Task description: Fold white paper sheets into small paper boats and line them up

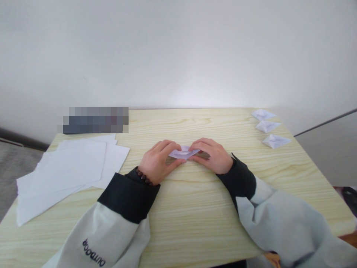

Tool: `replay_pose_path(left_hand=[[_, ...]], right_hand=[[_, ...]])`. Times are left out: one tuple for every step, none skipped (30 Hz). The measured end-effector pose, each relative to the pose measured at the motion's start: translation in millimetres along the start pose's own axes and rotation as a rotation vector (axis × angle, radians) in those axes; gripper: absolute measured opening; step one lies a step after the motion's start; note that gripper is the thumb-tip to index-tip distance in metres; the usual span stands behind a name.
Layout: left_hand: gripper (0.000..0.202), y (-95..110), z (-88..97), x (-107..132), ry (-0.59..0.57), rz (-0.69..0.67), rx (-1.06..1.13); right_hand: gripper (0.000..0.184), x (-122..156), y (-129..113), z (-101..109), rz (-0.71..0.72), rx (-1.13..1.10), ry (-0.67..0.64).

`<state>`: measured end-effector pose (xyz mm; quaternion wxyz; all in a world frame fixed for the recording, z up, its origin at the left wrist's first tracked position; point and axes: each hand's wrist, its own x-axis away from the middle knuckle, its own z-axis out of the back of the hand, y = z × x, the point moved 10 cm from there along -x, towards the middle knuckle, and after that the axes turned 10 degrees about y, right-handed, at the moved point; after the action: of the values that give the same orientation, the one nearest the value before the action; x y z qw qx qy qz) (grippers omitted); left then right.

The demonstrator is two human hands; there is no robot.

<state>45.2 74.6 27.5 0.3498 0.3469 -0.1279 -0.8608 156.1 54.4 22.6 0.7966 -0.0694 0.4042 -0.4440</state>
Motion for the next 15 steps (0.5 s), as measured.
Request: replay_pose_path(left_hand=[[0.026,0.0,1.1,0.2,0.0,-0.017,0.027],[0.027,-0.4,1.9,0.5,-0.003,-0.032,0.051],[0.026,-1.3,2.6,0.9,-0.007,-0.041,0.069],[0.025,-2.7,2.9,1.3,-0.011,-0.044,0.082],[0.022,-4.3,3.2,1.5,-0.013,-0.042,0.092],[0.02,-5.7,3.2,1.7,-0.016,-0.039,0.099],[0.017,-6.8,3.2,1.7,-0.017,-0.036,0.103],[0.015,-7.4,3.1,1.7,-0.018,-0.033,0.105],[0.014,-7.6,3.0,1.7,-0.018,-0.033,0.103],[0.013,-7.4,2.9,1.6,-0.018,-0.035,0.099],[0.013,-7.0,2.9,1.6,-0.016,-0.038,0.095],[0.013,-6.6,3.1,1.5,-0.013,-0.041,0.09],[0.013,-6.3,3.4,1.5,-0.009,-0.044,0.086],[0.013,-5.9,3.8,1.4,-0.003,-0.047,0.083],[0.012,-5.7,4.2,1.5,0.002,-0.049,0.081]], right_hand=[[0.019,0.0,0.2,0.5,-0.003,0.005,0.008],[0.019,-0.1,0.3,1.0,-0.006,0.01,0.014],[0.019,-0.2,0.3,1.3,-0.009,0.015,0.017],[0.018,-0.2,0.2,1.4,-0.01,0.019,0.017],[0.018,-0.4,0.2,1.5,-0.012,0.025,0.017],[0.018,-0.5,0.1,1.8,-0.013,0.031,0.018],[0.017,-0.7,0.2,2.1,-0.016,0.035,0.019],[0.017,-0.9,0.3,2.1,-0.019,0.037,0.018],[0.018,-1.0,0.3,2.0,-0.021,0.038,0.018],[0.018,-1.1,0.3,2.0,-0.022,0.036,0.018],[0.018,-1.1,0.4,1.8,-0.023,0.034,0.018],[0.019,-0.9,0.7,1.7,-0.024,0.035,0.019],[0.019,-0.7,1.2,1.6,-0.027,0.04,0.021],[0.02,-0.4,1.9,1.9,-0.032,0.047,0.027],[0.021,-0.1,2.7,2.3,-0.037,0.054,0.032]])
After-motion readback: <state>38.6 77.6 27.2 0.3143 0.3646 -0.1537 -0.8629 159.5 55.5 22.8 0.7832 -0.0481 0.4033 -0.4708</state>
